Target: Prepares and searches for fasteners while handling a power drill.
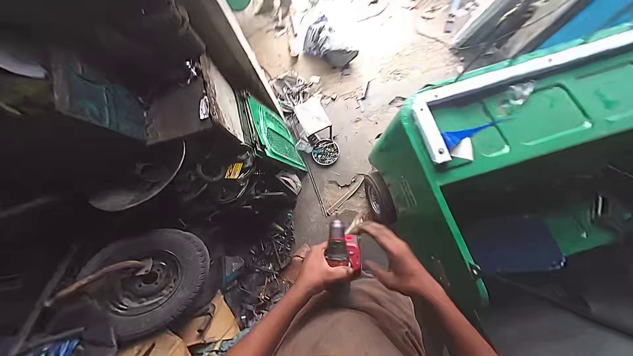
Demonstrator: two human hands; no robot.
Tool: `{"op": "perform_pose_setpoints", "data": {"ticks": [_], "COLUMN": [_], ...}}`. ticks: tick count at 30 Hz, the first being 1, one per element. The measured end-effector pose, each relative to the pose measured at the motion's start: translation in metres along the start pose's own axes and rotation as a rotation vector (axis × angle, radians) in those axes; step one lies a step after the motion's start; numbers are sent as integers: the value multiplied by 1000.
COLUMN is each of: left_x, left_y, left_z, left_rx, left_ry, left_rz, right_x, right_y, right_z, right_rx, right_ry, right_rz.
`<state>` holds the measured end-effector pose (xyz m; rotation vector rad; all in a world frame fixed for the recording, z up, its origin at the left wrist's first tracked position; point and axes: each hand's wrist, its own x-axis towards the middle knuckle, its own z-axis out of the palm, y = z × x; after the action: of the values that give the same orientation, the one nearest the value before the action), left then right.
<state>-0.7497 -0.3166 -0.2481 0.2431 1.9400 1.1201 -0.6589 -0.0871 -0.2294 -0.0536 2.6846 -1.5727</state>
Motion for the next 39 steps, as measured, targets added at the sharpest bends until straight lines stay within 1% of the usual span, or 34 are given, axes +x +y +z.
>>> {"op": "perform_pose_setpoints", "data": {"ticks": [1, 2, 3, 4, 5, 6, 7, 8, 9, 10, 11, 12, 13, 14, 16, 18, 20, 21, 22, 24, 26, 28, 29, 30, 31, 32, 33, 34, 35, 36, 37, 38, 39], "left_x": [10, 23, 41, 61, 76, 89, 112, 149, 183, 205, 223, 250, 276, 297, 345, 392, 430, 452, 470, 503, 545, 586, 604, 622, 640, 659, 678, 694, 708, 715, 717, 723, 730], "left_y": [-2, -1, 4, 7, 11, 17, 24, 27, 27, 27, 27, 22, 10, 1, -6, -16, -24, -29, -38, -53, -61, -70, -76, -87, -104, -124, -143, -160, -176, -191, -205, -216, -225], "left_z": [-7, -13, -21, -28, -33, -37, -47, -65, -86, -101, -117, -137, -152, -158, -162, -163, -162, -161, -158, -152, -150, -143, -139, -134, -129, -123, -115, -106, -97, -86, -74, -65, -59], "left_rx": [-198, -418, -607, -749, -826, -825, -753, -658, -619, -694, -897, -1157, -1395, -1541, -1635, -1635, -1544, -1524, -1553, -1598, -1533, -1470, -1450, -1428, -1380, -1312, -1229, -1141, -1055, -975, -892, -797, -685], "left_ry": [100, 187, 267, 329, 371, 414, 510, 653, 794, 870, 886, 862, 750, 668, 738, 817, 850, 822, 792, 768, 760, 706, 650, 600, 578, 581, 612, 664, 719, 751, 748, 720, 651], "left_rz": [-81, -129, -162, -183, -203, -214, -222, -225, -249, -322, -401, -390, -289, -211, -229, -286, -422, -480, -500, -514, -580, -671, -707, -738, -777, -817, -850, -864, -842, -803, -758, -715, -695], "right_x": [22, 46, 73, 99, 117, 135, 166, 210, 246, 261, 273, 294, 314, 325, 346, 374, 395, 407, 418, 437, 452, 463, 467, 470, 473, 479, 487, 499, 512, 520, 524, 533, 546], "right_y": [14, 30, 48, 67, 84, 99, 118, 140, 156, 160, 162, 170, 180, 187, 204, 231, 257, 274, 289, 316, 347, 387, 409, 434, 460, 490, 522, 558, 598, 639, 684, 730, 770], "right_z": [9, 22, 35, 52, 68, 79, 81, 81, 80, 77, 72, 68, 65, 63, 66, 66, 64, 62, 58, 56, 61, 69, 77, 89, 101, 110, 117, 124, 131, 137, 145, 154, 166], "right_rx": [158, 218, 190, 112, 51, 29, 57, 115, 175, 239, 280, 308, 314, 307, 232, 151, 84, 24, -20, -59, -76, -84, -84, -73, -36, 16, 77, 135, 166, 206, 215, 155, 70], "right_ry": [-242, -420, -500, -438, -282, -146, -97, -106, -146, -201, -259, -317, -366, -416, -514, -572, -606, -620, -650, -684, -661, -622, -606, -594, -618, -699, -822, -945, -1013, -977, -865, -698, -511], "right_rz": [85, 130, 136, 103, 64, 30, -6, -45, -44, -1, 35, 57, 81, 127, 246, 334, 365, 349, 356, 412, 477, 516, 520, 509, 499, 496, 512, 550, 603, 690, 760, 808, 858]}}
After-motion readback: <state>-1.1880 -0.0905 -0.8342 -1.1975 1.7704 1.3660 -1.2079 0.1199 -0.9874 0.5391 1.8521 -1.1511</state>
